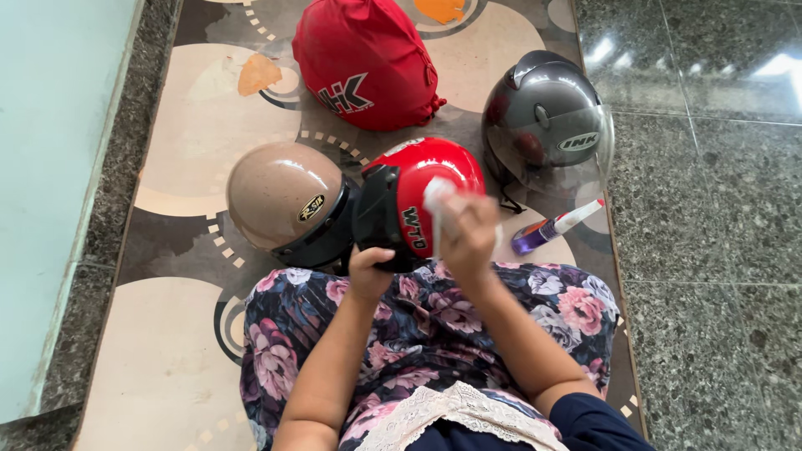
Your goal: The person sits on the floor and wipes two motorcycle helmets with a white cloth. They first clean a red helmet with a cartoon design, then switch to a beige helmet, using a spray bottle to apply cleaner before wiping.
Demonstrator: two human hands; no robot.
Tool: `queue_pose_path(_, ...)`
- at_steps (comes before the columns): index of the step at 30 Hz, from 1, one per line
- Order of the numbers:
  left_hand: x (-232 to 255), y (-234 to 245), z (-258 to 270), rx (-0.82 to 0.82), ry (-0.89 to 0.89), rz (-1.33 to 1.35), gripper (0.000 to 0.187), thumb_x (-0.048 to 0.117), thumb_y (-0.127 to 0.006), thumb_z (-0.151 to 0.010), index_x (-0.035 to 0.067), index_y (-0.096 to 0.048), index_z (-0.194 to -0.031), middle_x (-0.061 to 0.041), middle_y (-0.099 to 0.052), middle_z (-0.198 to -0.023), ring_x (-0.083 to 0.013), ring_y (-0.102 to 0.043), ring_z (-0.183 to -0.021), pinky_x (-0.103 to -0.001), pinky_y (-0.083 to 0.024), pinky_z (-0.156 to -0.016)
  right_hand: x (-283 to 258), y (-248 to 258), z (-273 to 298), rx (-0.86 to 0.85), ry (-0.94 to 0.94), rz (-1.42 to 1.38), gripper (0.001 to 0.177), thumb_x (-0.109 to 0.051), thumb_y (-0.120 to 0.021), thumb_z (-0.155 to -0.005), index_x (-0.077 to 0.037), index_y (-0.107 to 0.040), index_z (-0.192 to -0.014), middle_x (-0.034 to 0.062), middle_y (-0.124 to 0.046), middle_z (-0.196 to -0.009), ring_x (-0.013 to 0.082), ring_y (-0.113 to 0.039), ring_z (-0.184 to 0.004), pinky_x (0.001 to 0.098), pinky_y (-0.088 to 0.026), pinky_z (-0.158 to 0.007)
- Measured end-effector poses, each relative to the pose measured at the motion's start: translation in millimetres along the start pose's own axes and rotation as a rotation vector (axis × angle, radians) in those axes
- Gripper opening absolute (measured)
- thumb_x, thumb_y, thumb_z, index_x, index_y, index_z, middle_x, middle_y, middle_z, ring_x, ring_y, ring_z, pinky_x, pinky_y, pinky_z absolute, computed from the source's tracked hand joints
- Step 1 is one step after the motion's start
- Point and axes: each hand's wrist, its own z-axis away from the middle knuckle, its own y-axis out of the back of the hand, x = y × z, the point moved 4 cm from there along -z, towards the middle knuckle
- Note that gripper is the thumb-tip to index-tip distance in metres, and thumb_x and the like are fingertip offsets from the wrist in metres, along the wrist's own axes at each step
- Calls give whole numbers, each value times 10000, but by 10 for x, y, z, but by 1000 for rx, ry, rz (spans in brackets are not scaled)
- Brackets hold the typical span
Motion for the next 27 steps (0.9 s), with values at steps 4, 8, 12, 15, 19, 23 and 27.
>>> queue_pose_path(4, 110, 138, 55, -19, -13, 100, 670, -28, -581, -682, -38, -577, -1352, -148, -677, -1279, -330, -631, -1212, -464, -470, -1116, 532, 66, -311, -1, -322, -241, 250, 22, -682, -964, -17, -724, -1207, 125, -711, -1118, 304, -686, -1036, 393, -527, -935)
queue_pose_path(8, 44, 269, 50, -67, -29, 155, 620, -27, -580, -723, -45, -593, -1343, -154, -682, -1268, -339, -633, -1206, -477, -472, -1115, 543, 68, -223, 48, -256, -166, 297, 44, -636, -938, -14, -718, -1218, 113, -699, -1124, 303, -666, -1075, 395, -534, -976)
queue_pose_path(12, -75, 474, -6, -5, 8, 226, 549, 9, -593, -741, -40, -627, -1287, -143, -691, -1241, -330, -639, -1197, -461, -475, -1116, 96, -20, 134, 56, -14, -76, 299, 13, -748, -890, -40, -719, -1184, 86, -645, -1101, 285, -614, -1008, 395, -507, -865)
queue_pose_path(15, -167, 592, -56, 11, 77, 275, 449, 60, -608, -777, -63, -651, -1208, -158, -705, -1221, -337, -644, -1183, -447, -474, -1122, -246, -80, 321, -77, 142, -124, 321, 17, -725, -843, -87, -737, -1147, 86, -675, -1176, 261, -604, -969, 433, -505, -863)
queue_pose_path(19, -145, 546, -37, -22, 114, 262, 502, 84, -609, -765, -77, -660, -1238, -179, -706, -1227, -350, -636, -1174, -447, -468, -1106, -387, -44, 338, -86, 202, -71, 351, -5, -719, -802, -128, -768, -1127, 53, -689, -1160, 257, -607, -923, 420, -491, -809)
queue_pose_path(23, -6, 375, -18, -40, 15, 237, 617, 44, -607, -731, -57, -602, -1339, -164, -676, -1308, -348, -619, -1240, -463, -453, -1146, -36, -20, 178, 88, 162, -122, 218, 11, -750, -887, -90, -756, -1080, 19, -673, -1059, 234, -608, -911, 369, -500, -810)
queue_pose_path(27, 122, 264, 24, -119, -86, 186, 696, -10, -603, -719, -52, -545, -1412, -165, -652, -1364, -345, -611, -1284, -484, -438, -1177, 777, 9, -112, 113, -356, -389, 153, -4, -659, -1008, -27, -708, -1151, 118, -711, -1118, 233, -690, -1039, 366, -559, -952)
